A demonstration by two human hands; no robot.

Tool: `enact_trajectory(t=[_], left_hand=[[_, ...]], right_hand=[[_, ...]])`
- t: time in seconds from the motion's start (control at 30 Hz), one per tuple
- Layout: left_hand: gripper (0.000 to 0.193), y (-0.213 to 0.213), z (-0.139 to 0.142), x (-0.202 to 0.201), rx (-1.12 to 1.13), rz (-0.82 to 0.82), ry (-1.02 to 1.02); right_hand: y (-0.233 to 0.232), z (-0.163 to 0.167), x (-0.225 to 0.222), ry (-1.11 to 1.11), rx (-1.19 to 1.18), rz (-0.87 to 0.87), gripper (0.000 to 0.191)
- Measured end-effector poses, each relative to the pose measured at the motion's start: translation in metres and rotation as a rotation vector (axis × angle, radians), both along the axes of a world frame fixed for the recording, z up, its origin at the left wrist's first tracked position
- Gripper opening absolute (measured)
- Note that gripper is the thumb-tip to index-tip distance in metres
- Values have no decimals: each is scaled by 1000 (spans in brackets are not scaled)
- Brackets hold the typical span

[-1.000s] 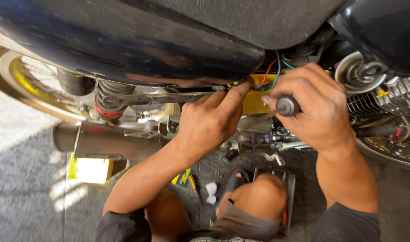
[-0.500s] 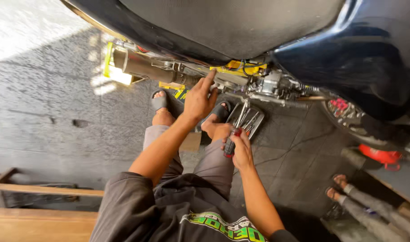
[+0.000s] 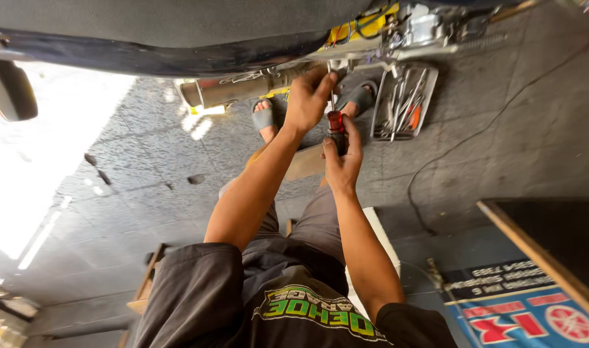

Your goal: The person sits on the floor and works on a motorcycle's yellow battery. They connect wires to the battery terminals, secure them with a screwdriver, and adjust the battery position within the frame.

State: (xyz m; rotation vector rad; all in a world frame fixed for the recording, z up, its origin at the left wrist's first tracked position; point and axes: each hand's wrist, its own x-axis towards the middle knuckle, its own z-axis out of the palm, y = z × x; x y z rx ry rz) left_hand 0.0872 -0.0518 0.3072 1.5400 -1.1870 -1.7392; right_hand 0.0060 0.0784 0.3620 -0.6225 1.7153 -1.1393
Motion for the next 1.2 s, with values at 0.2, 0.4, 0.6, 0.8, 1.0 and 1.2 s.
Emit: enact_trajectory(t=[0.2, 0.4, 0.6, 0.8, 1.0, 1.2], left_hand=[[38, -6, 24, 9, -500, -96, -350], [64, -16, 17, 8, -496, -333, -530], [60, -20, 22, 6, -554, -408, -605], [54, -24, 20, 2, -531, -397, -607], [52, -21, 6, -3, -569, -376, -611], [51, -20, 3, -4, -560, -361, -619]], right_hand=[[1, -5, 18, -12, 70, -143, 55], [0, -2, 16, 168, -29, -19, 52], [-9, -9, 8, 127, -136, -9, 51], [-8, -6, 3, 128, -40, -47, 51], [-3, -5, -5, 151, -31, -50, 52], [-5, -10, -6, 209, -74, -43, 50]])
